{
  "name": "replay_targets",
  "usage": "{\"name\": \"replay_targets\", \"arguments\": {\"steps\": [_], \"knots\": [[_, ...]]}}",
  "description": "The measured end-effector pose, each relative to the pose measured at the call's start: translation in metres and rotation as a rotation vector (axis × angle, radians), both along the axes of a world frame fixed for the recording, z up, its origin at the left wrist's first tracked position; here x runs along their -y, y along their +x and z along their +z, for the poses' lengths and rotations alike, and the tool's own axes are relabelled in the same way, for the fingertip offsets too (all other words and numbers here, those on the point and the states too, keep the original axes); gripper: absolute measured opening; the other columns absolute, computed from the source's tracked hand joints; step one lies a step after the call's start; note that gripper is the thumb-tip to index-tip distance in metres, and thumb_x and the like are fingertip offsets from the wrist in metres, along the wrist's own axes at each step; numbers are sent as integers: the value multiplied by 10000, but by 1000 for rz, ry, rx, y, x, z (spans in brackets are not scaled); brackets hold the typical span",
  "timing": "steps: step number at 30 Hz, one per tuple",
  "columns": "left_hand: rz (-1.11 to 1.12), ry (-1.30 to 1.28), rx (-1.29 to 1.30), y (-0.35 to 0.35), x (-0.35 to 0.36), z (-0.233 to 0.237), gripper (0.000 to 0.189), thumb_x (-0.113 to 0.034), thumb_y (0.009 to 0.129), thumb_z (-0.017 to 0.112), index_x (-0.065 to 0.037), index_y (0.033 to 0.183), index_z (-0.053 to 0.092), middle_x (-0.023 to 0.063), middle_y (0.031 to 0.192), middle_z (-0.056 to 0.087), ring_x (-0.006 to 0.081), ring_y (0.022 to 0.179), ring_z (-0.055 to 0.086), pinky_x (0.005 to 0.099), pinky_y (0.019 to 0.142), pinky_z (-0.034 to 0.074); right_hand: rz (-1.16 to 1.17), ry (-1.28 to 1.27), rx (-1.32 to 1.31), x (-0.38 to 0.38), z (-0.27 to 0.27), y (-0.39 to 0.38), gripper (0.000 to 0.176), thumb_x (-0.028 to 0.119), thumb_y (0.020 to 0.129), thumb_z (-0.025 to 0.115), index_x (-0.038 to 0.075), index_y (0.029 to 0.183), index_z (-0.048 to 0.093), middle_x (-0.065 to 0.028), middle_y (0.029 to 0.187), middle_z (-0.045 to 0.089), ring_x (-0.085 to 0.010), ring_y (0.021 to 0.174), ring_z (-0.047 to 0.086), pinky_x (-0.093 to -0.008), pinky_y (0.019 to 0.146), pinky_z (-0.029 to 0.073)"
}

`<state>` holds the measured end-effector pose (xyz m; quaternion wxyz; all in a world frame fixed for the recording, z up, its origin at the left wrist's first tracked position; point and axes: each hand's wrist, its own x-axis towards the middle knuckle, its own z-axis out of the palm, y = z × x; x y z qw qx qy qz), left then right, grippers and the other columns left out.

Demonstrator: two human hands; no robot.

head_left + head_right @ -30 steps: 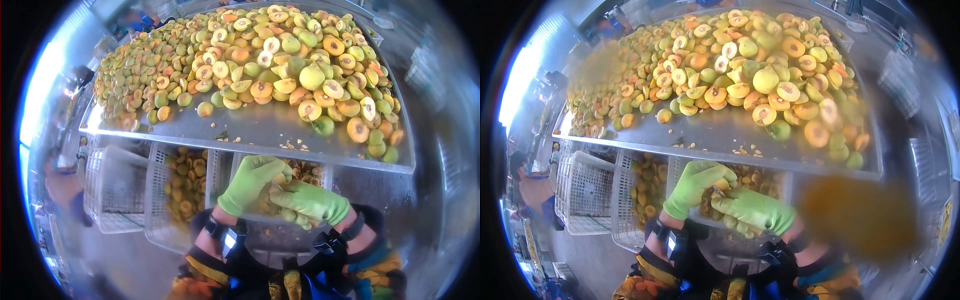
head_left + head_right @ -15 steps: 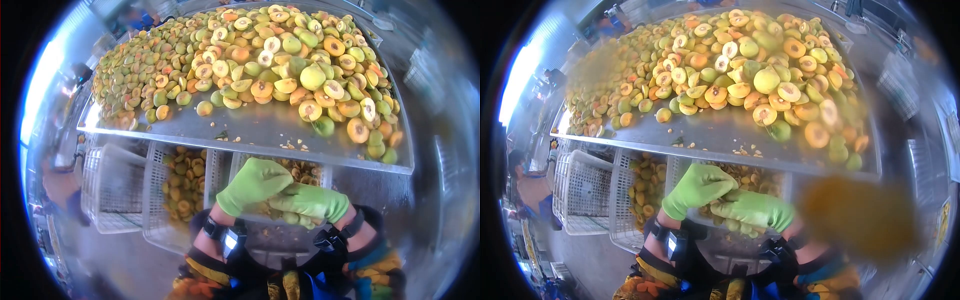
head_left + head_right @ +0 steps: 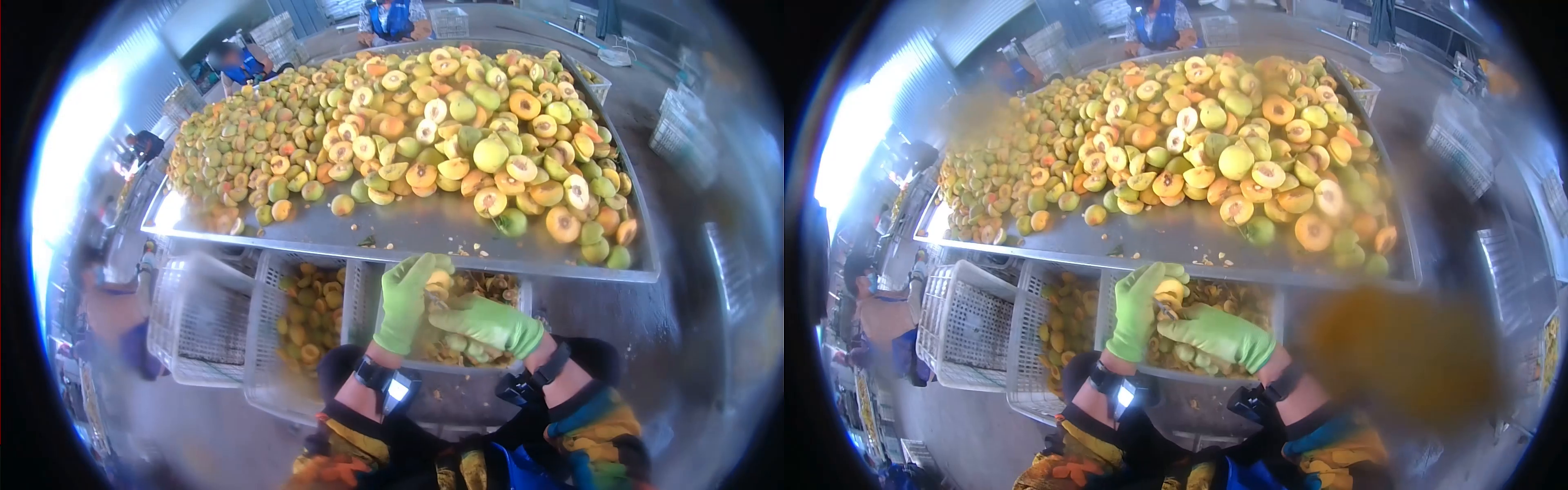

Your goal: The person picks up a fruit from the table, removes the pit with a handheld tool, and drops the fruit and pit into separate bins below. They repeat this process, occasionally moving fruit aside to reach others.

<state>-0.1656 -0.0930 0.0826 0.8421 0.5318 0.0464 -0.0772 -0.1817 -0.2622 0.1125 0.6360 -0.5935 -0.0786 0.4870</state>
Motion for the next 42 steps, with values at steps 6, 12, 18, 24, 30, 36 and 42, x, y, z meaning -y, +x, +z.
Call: {"name": "replay_targets", "arguments": {"steps": [6,12,18,24,30,36,42], "knots": [[490,993,856,14,-28,-5,215,-149,940,574,22,1003,689,87,914,703,167,741,664,270,644,544,-142,28,53,-5,19,-25,347,397,967,588,56,983,653,21,644,547,-49,461,468,-205,410,364],[657,466,398,-29,-85,45,168,-86,896,598,-25,1031,678,88,949,676,170,844,646,284,712,543,-42,-33,527,1,-56,-17,318,360,928,596,57,963,687,-61,725,656,-182,637,636,-316,554,495],[588,1688,-16,-59,-220,-10,413,-247,878,657,-9,1208,584,166,1139,620,308,1044,596,407,894,493,-80,-459,1229,33,-172,-25,294,274,886,523,97,1034,706,-150,848,691,-347,788,670,-490,680,524],[360,1618,566,63,-86,9,671,-320,841,694,-54,1408,452,187,1384,523,360,1285,474,446,1075,376,135,-774,1138,51,-163,-29,284,217,867,505,130,998,741,-119,924,719,-301,843,695,-443,705,546],[-119,1121,-62,181,51,23,782,-521,856,633,29,1373,427,254,1241,602,409,1011,651,439,809,556,28,-681,969,61,-104,-25,296,321,888,542,76,933,701,-181,847,681,-371,804,663,-468,731,523],[7,950,-80,215,60,-9,768,-446,894,634,-34,1465,327,128,1013,659,192,622,666,287,439,515,-192,-596,1144,80,-91,0,281,328,906,578,61,838,636,-166,752,643,-374,719,634,-462,657,502],[-192,833,485,97,13,11,747,-57,835,731,-34,1472,342,103,1287,569,182,1128,593,308,933,508,-692,-291,1137,59,-28,13,237,254,924,627,40,835,577,-145,663,606,-354,608,607,-430,536,472]]}}
